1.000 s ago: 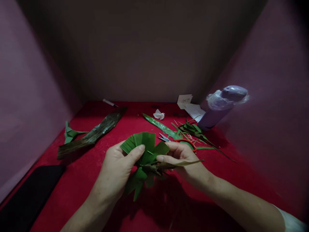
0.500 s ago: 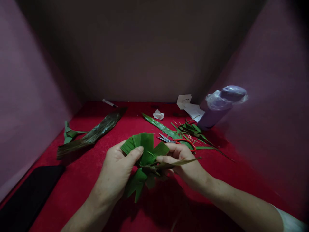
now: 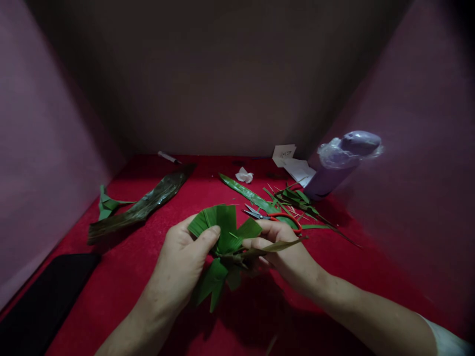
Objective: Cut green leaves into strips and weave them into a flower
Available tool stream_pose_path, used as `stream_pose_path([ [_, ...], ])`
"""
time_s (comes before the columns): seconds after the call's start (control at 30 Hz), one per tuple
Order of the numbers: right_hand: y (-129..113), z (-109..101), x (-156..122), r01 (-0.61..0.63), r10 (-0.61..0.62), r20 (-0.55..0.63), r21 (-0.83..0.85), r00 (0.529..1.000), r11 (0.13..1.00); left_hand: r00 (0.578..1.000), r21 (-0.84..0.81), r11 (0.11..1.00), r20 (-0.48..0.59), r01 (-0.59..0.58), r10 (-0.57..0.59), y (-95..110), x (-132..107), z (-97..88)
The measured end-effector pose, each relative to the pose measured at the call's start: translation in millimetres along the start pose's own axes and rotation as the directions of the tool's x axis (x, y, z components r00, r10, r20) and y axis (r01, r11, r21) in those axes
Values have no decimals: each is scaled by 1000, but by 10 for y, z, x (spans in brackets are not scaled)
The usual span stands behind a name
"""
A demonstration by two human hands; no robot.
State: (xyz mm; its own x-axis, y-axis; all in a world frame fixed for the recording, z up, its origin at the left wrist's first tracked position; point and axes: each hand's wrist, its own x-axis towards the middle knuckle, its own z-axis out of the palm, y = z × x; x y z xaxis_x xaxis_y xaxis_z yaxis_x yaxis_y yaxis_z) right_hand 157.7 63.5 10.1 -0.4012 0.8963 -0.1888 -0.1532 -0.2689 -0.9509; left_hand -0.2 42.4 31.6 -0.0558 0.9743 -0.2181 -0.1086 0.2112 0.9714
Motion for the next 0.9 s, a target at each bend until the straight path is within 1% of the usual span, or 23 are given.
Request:
stream_pose_path([
  [0.2, -21, 16, -15, -61, 60, -50, -10, 997, 998, 999, 53, 997, -4, -53, 53, -38, 12, -35],
  [0.3, -18, 12, -27, -49, 48, -32, -22, 998, 999, 998, 48, 998, 37, -49, 47, -50, 1, -49],
  [0.53, -31, 23, -37, -35, 33, -41, -35, 999, 999, 998, 67, 998, 60, -23, 19, -25, -13, -63],
  [0.7, -29, 29, -50, -31, 29, -43, -49, 999, 998, 997, 79, 995, 47, -62, 59, -33, 4, -65],
  [0.9, -21, 39, -73, -64, 58, -76, -74, 995, 995, 993, 94, 989, 41, -111, 108, -71, 31, -71],
])
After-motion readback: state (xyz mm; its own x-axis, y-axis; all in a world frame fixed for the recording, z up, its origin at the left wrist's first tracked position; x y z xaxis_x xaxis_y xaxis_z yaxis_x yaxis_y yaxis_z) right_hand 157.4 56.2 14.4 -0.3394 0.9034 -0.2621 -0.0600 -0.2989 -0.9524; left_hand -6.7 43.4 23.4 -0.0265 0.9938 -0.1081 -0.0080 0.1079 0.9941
